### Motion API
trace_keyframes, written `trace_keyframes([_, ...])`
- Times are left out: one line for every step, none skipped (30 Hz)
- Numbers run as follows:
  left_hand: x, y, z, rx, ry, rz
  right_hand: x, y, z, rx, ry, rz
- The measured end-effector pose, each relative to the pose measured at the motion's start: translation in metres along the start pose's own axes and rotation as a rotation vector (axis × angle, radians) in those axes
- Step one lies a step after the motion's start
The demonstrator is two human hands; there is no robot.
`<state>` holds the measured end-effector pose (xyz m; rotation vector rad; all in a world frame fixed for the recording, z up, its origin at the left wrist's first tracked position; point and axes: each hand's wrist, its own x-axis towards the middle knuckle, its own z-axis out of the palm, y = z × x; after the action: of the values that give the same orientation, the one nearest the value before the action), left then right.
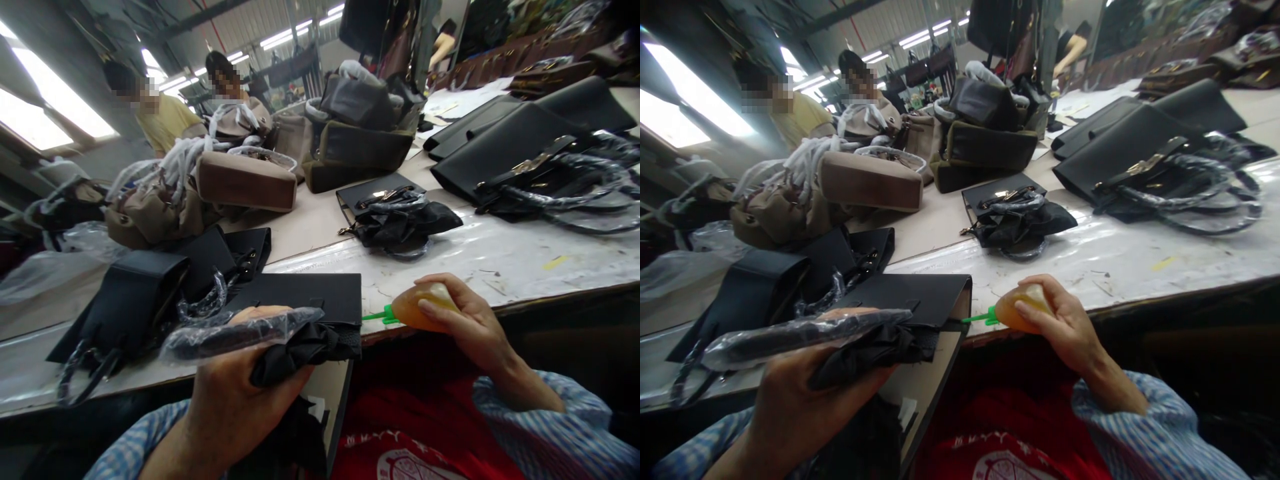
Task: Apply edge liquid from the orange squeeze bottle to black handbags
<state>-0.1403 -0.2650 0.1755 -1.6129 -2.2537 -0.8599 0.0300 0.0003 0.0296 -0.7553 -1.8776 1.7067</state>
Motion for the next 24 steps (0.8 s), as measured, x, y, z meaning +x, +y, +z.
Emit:
trace_keyframes([0.0, 0.0, 0.0, 0.002, -0.005, -0.002, -0.002, 0.0, 0.0, -0.005, 0.0, -0.013])
trace_keyframes([0.0, -0.001, 0.001, 0.004, -0.011, -0.002, -0.003, 0.0, 0.001, -0.019, -0.023, -0.029])
trace_keyframes([0.0, -0.001, 0.001, 0.008, -0.014, -0.002, -0.005, 0.0, 0.001, -0.041, -0.052, -0.045])
trace_keyframes([0.0, -0.001, 0.001, 0.012, -0.015, 0.001, -0.007, 0.001, 0.001, -0.069, -0.075, -0.059])
trace_keyframes([0.0, -0.001, 0.001, 0.014, -0.015, 0.005, -0.008, 0.001, 0.001, -0.098, -0.083, -0.071])
trace_keyframes([0.0, -0.001, 0.001, 0.014, -0.011, 0.005, -0.009, 0.001, 0.001, -0.123, -0.073, -0.082])
trace_keyframes([0.0, -0.001, 0.001, 0.012, -0.009, 0.005, -0.011, 0.002, 0.001, -0.14, -0.047, -0.092])
trace_keyframes([0.0, 0.0, 0.001, 0.006, -0.007, 0.006, -0.012, 0.001, 0.001, -0.146, -0.011, -0.102])
trace_keyframes([0.0, 0.0, 0.001, 0.0, -0.008, 0.006, -0.013, 0.001, 0.001, -0.142, 0.02, -0.11])
trace_keyframes([0.0, 0.001, 0.001, -0.008, -0.009, 0.005, -0.015, 0.001, 0.001, -0.131, 0.041, -0.115])
trace_keyframes([0.0, 0.001, 0.002, -0.013, -0.013, 0.003, -0.016, 0.001, 0.0, -0.121, 0.05, -0.12])
trace_keyframes([0.0, 0.001, 0.002, -0.018, -0.016, 0.001, -0.017, 0.002, 0.0, -0.118, 0.044, -0.126])
trace_keyframes([0.0, 0.001, 0.002, -0.021, -0.017, 0.0, -0.017, 0.003, 0.0, -0.125, 0.025, -0.134])
trace_keyframes([0.001, 0.001, 0.002, -0.021, -0.016, -0.002, -0.018, 0.004, 0.0, -0.141, 0.003, -0.142])
trace_keyframes([0.001, 0.001, 0.002, -0.02, -0.015, -0.003, -0.018, 0.006, 0.0, -0.164, -0.012, -0.148])
trace_keyframes([0.001, 0.001, 0.002, -0.021, -0.015, -0.004, -0.017, 0.008, 0.0, -0.188, -0.015, -0.152])
trace_keyframes([0.001, 0.001, 0.002, -0.024, -0.014, -0.005, -0.017, 0.01, 0.0, -0.208, -0.009, -0.151])
trace_keyframes([0.001, 0.001, 0.001, -0.028, -0.015, -0.006, -0.017, 0.012, -0.001, -0.223, 0.005, -0.146])
trace_keyframes([0.001, 0.002, 0.001, -0.032, -0.016, -0.005, -0.017, 0.012, -0.001, -0.232, 0.018, -0.139])
trace_keyframes([0.001, 0.002, 0.001, -0.036, -0.018, -0.005, -0.017, 0.012, -0.002, -0.233, 0.019, -0.131])
trace_keyframes([0.001, 0.002, 0.0, -0.036, -0.017, -0.003, -0.017, 0.011, -0.002, -0.226, 0.01, -0.123])
trace_keyframes([0.001, 0.003, 0.0, -0.034, -0.015, -0.001, -0.018, 0.01, -0.003, -0.213, -0.006, -0.113])
trace_keyframes([0.001, 0.003, 0.0, -0.031, -0.012, 0.0, -0.018, 0.008, -0.004, -0.197, -0.022, -0.104])
trace_keyframes([0.001, 0.003, 0.001, -0.028, -0.011, 0.001, -0.018, 0.007, -0.004, -0.18, -0.03, -0.095])
